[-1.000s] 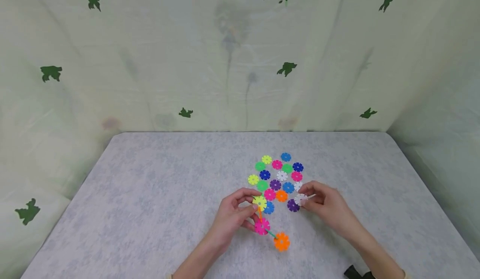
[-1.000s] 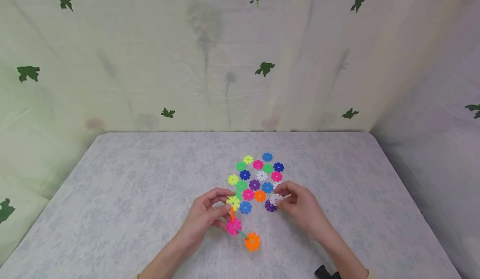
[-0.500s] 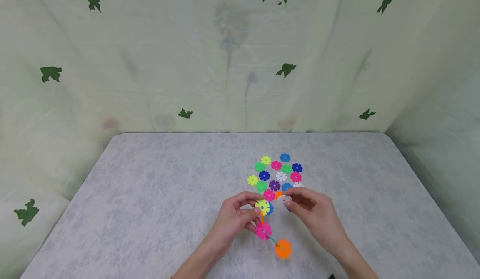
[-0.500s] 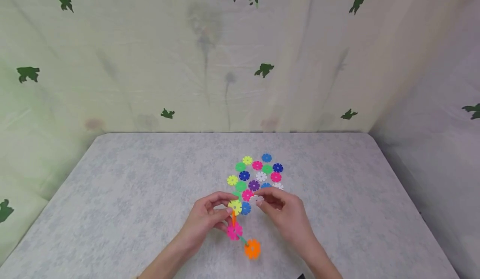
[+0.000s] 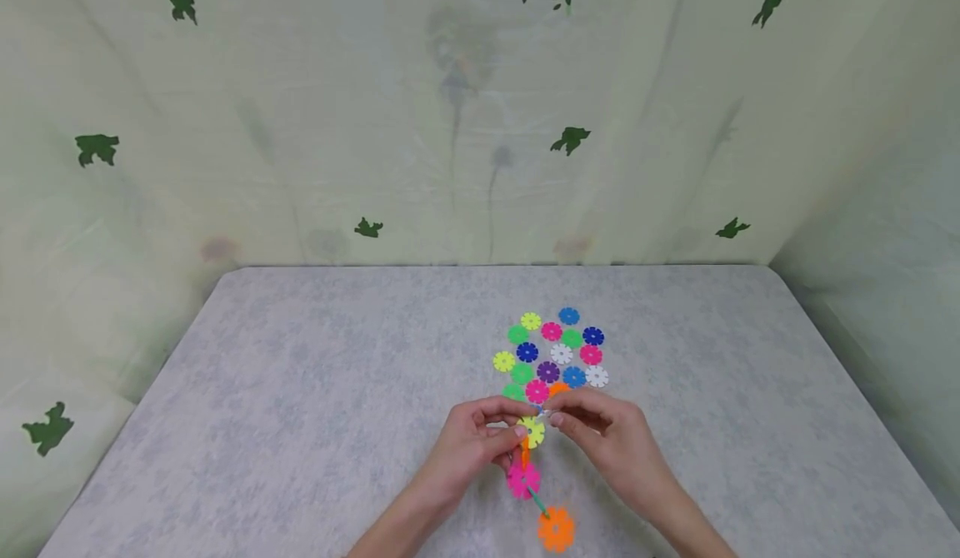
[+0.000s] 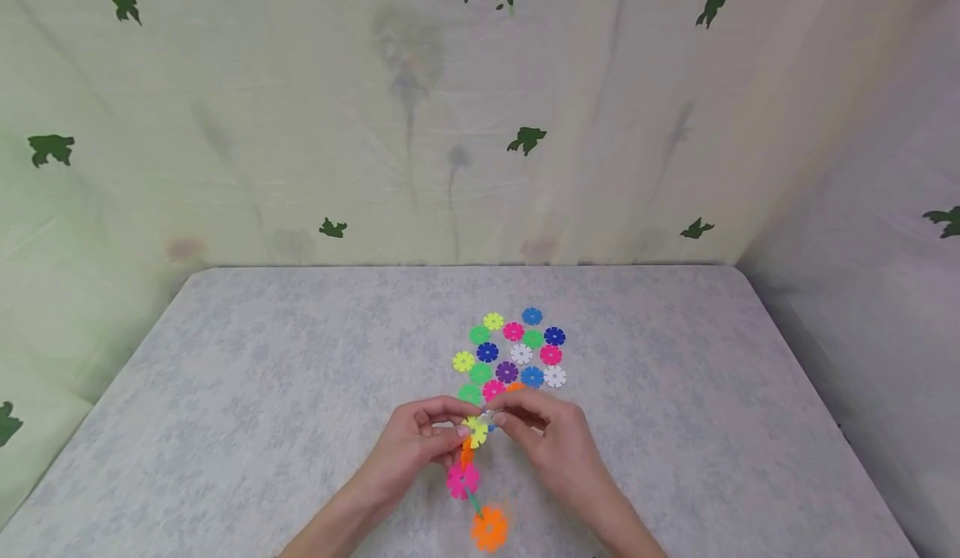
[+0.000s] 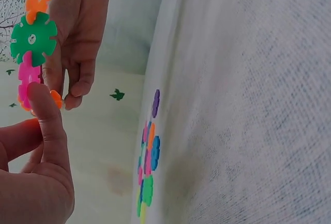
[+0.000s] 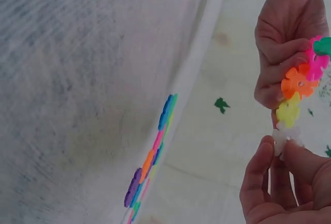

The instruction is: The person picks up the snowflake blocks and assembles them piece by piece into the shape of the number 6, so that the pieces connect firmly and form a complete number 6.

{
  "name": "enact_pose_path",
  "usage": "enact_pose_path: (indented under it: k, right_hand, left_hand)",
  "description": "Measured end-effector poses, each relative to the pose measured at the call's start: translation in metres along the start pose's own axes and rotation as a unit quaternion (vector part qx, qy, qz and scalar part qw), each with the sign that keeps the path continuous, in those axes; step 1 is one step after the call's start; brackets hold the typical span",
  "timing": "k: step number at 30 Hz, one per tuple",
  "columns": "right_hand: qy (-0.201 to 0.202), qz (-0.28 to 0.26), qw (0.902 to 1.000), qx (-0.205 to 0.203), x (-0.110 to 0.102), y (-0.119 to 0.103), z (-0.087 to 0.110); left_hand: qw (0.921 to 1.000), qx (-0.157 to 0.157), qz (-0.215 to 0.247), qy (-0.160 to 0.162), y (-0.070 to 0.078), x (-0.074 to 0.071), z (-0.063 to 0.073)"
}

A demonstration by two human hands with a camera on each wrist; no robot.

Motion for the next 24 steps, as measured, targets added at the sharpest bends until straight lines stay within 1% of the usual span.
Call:
enact_pose_path:
  k: [6, 9, 13, 16, 18, 20, 22, 24]
  right_hand:
    - [0.014, 0.016, 0.9998, 0.008, 0.004, 0.0, 0.001]
    - [0.006, -0.006, 0.9999, 0.006, 0.005, 0.002, 0.001]
    - [-0.018, -0.06, 0.9978, -0.019, 0.003, 0.004, -0.001]
    - [-0.03, -0.069, 0.997, -0.02, -0.002, 0.008, -0.004]
    - [-0.029, -0.061, 0.9977, -0.004, -0.009, 0.013, -0.007]
    - [-0.021, -0.04, 0.9988, 0.017, -0.018, 0.019, -0.01]
    - [-0.013, -0.012, 0.9992, 0.035, -0.028, 0.024, -0.013]
    - [-0.009, 0.033, 0.9984, 0.044, -0.036, 0.029, -0.018]
  left_hand:
    - [1.0, -0.007, -0.004, 0.003, -0.002, -0.001, 0.001]
    - [1.0, -0.007, -0.003, 0.001, -0.003, -0.001, 0.001]
    - [0.9999, -0.001, -0.001, -0.012, -0.003, 0.002, 0.0]
    - [0.9998, 0.005, -0.006, -0.016, -0.003, 0.003, 0.0]
    - [0.9999, 0.005, -0.01, -0.011, -0.003, 0.002, -0.001]
    - [0.9999, 0.006, -0.013, -0.004, -0.002, -0.001, -0.001]
    - [0.9998, 0.01, -0.017, 0.002, -0.001, -0.003, -0.001]
    - [0.9997, 0.016, -0.019, 0.007, 0.0, -0.006, -0.001]
Point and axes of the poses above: each hand's wrist, its own z-axis away from the middle knuckle, its own x-axis out of the palm, y = z × x, the point moved 8 cm from there along -z, towards the middle knuckle, and after that the axes turned 3 degrees about -y, right-handed, at the moved point
